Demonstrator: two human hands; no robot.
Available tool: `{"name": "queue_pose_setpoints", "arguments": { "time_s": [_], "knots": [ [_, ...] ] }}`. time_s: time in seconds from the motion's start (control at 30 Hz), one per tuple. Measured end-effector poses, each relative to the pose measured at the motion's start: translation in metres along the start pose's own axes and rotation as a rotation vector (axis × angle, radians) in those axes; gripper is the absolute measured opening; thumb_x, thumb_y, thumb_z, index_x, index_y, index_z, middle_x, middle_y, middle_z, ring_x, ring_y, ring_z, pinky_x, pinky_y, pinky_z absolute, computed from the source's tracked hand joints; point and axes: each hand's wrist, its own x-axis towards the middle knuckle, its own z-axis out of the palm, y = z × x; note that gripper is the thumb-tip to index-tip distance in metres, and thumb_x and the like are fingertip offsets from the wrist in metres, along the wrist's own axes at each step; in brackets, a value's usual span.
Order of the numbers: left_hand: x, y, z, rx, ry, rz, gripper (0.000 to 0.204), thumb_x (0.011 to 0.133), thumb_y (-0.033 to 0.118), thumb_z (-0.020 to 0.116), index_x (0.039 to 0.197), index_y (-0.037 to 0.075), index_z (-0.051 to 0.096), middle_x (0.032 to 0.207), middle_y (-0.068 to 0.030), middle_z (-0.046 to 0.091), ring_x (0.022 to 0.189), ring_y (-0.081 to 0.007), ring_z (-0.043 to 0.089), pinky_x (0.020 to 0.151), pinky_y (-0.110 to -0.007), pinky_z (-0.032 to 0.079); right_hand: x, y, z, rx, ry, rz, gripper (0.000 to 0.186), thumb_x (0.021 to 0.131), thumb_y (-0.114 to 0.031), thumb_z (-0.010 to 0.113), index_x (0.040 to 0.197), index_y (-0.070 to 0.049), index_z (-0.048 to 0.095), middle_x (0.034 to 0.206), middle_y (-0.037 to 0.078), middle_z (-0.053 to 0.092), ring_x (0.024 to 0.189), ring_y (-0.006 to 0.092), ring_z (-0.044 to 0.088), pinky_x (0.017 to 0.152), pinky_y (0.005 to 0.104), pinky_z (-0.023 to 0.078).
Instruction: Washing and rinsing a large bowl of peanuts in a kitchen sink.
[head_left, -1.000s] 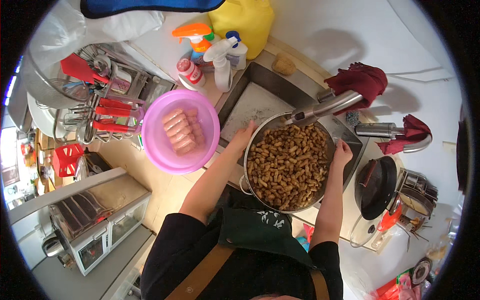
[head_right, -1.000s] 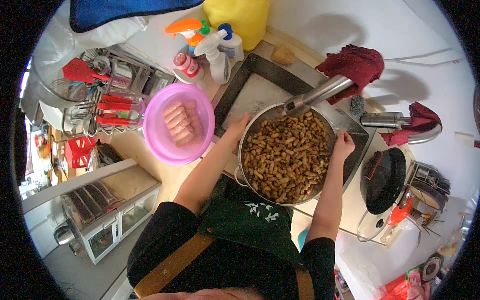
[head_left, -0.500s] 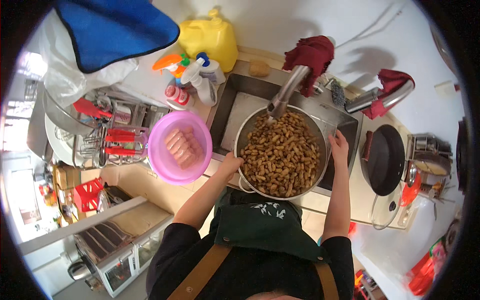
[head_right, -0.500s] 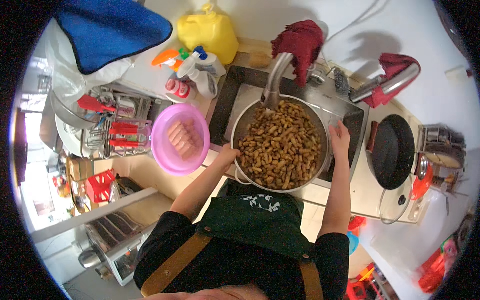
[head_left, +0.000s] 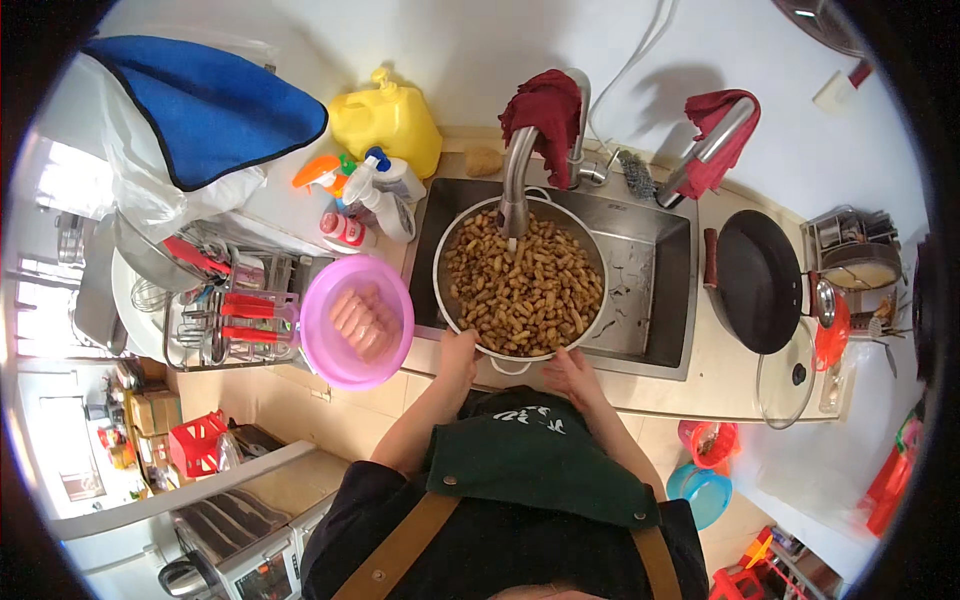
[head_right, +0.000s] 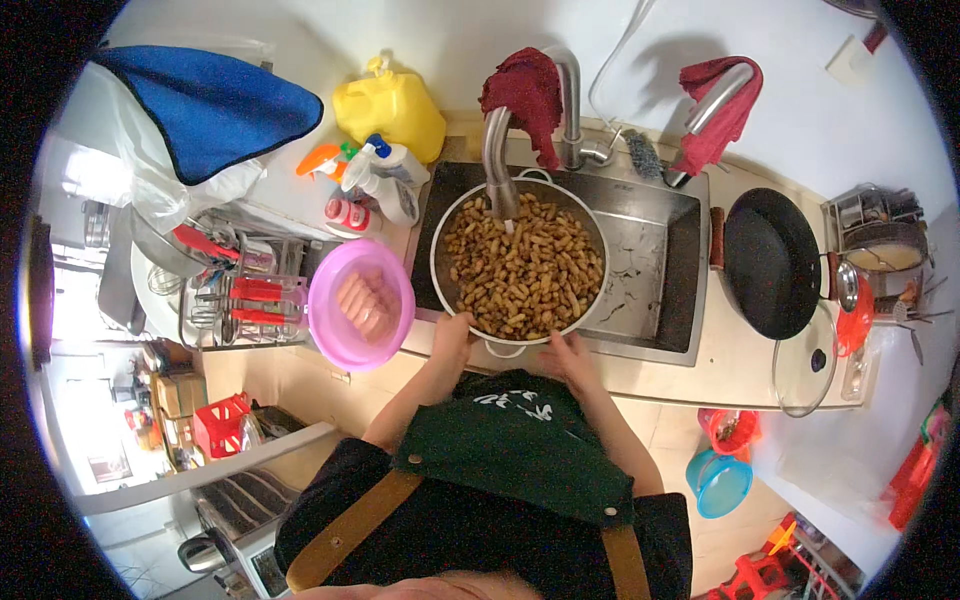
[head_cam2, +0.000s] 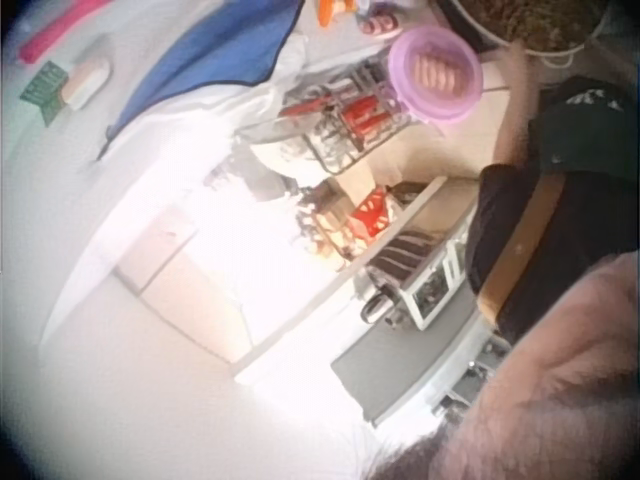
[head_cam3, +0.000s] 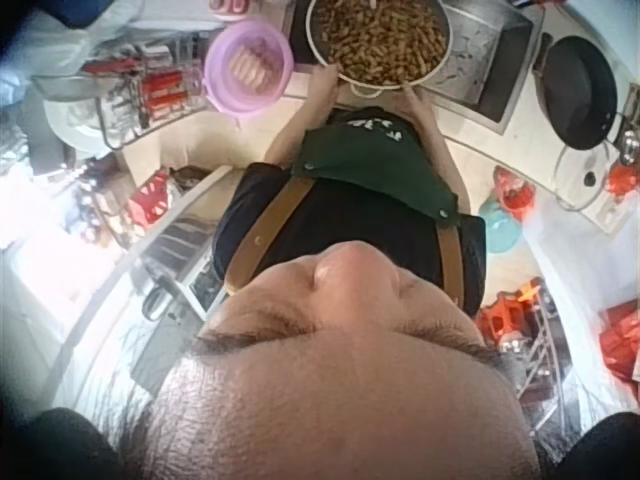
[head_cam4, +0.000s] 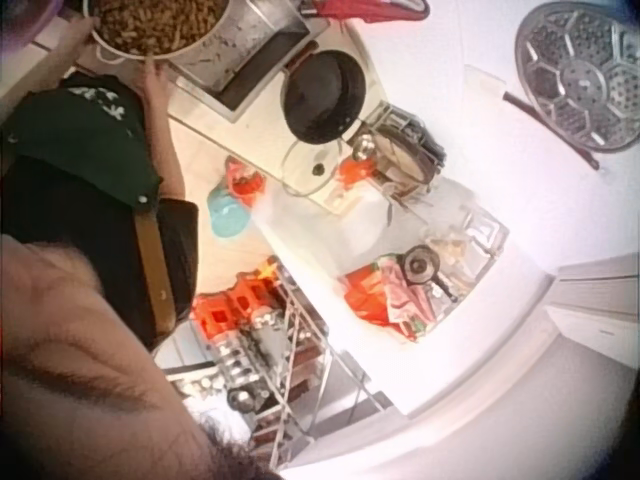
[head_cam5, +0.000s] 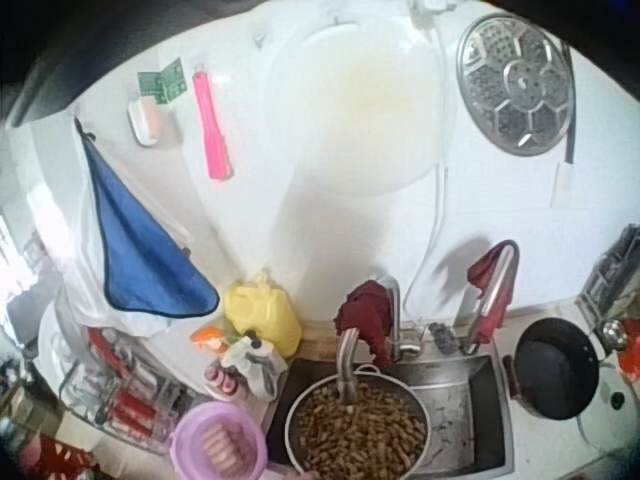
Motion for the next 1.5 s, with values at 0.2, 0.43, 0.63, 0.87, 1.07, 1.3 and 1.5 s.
{"name": "queue_pose_setpoints", "arguments": {
  "time_s": [0.2, 0.43, 0.63, 0.87, 1.07, 1.3, 1.5],
  "knots": [
    [-0.019, -0.015, 0.004, -0.056, 0.043, 0.053, 0.043, 0.060, -0.007, 0.041, 0.103, 0.000, 0.038, 0.094, -0.0128, 0.049, 0.079, -0.0258, 0.055, 0.056, -0.035, 0.051, -0.005, -0.002, 0.042, 0.040, -0.269, 0.159, 0.043, 0.079, -0.032, 0.053, 0.108, -0.002, 0.040, 0.097, 0.014, 0.052, 0.079, 0.0241, 0.058, 0.063, 0.0340, 0.050],
    [-0.010, -0.038, -0.014, -0.125, -0.139, -0.021, 0.042, 0.066, -0.003, 0.042, 0.107, 0.004, 0.036, 0.097, -0.0126, 0.048, 0.079, -0.0261, 0.054, 0.059, -0.036, 0.050, 0.004, 0.001, 0.050, 0.308, -0.114, -0.088, 0.033, 0.077, -0.007, 0.041, 0.105, 0.011, 0.037, 0.093, 0.019, 0.052, 0.077, 0.0287, 0.058, 0.065, 0.0379, 0.052],
    [-0.005, 0.003, -0.016, 0.057, -0.070, -0.120, 0.034, 0.072, 0.016, 0.053, 0.103, 0.006, 0.042, 0.098, -0.0096, 0.049, 0.086, -0.0247, 0.052, 0.071, -0.044, 0.045, 0.037, -0.015, 0.025, 0.118, 0.044, -0.151, 0.018, 0.068, -0.005, 0.047, 0.082, 0.006, 0.050, 0.063, 0.010, 0.053, 0.047, 0.0173, 0.052, 0.041, 0.0285, 0.046],
    [0.007, 0.074, -0.031, 0.235, -0.209, -0.038, 0.035, 0.074, 0.017, 0.048, 0.103, -0.002, 0.041, 0.097, -0.0149, 0.049, 0.090, -0.0308, 0.050, 0.073, -0.053, 0.045, 0.019, -0.051, 0.021, 0.033, 0.050, -0.112, 0.014, 0.071, -0.010, 0.051, 0.072, 0.003, 0.048, 0.054, 0.007, 0.046, 0.041, 0.0129, 0.044, 0.033, 0.0263, 0.032],
    [0.022, 0.082, -0.045, 0.253, -0.376, -0.215, 0.045, 0.070, 0.002, 0.043, 0.113, -0.003, 0.033, 0.111, -0.0205, 0.041, 0.105, -0.0364, 0.041, 0.080, -0.056, 0.040, 0.027, -0.052, 0.010, -0.027, -0.079, -0.092, 0.017, 0.071, -0.012, 0.050, 0.078, 0.004, 0.051, 0.057, 0.007, 0.050, 0.040, 0.0122, 0.042, 0.032, 0.0246, 0.031],
    [0.036, 0.051, -0.029, 0.139, -0.306, -0.300, 0.046, 0.063, -0.004, 0.041, 0.109, -0.007, 0.033, 0.109, -0.0212, 0.041, 0.101, -0.0352, 0.045, 0.076, -0.048, 0.047, 0.051, -0.093, -0.041, -0.153, -0.256, -0.096, 0.045, 0.072, -0.036, 0.057, 0.088, 0.006, 0.052, 0.067, 0.013, 0.057, 0.042, 0.0131, 0.048, 0.033, 0.0231, 0.035],
    [0.028, 0.017, -0.011, -0.073, 0.047, -0.200, 0.034, 0.061, -0.007, 0.042, 0.094, -0.003, 0.044, 0.096, -0.0141, 0.050, 0.087, -0.0295, 0.052, 0.073, -0.044, 0.048, 0.139, -0.074, -0.108, -0.719, 0.052, -0.170, 0.041, 0.068, -0.041, 0.061, 0.084, -0.003, 0.059, 0.081, 0.013, 0.058, 0.062, 0.0221, 0.057, 0.054, 0.0307, 0.046]
  ]
}}
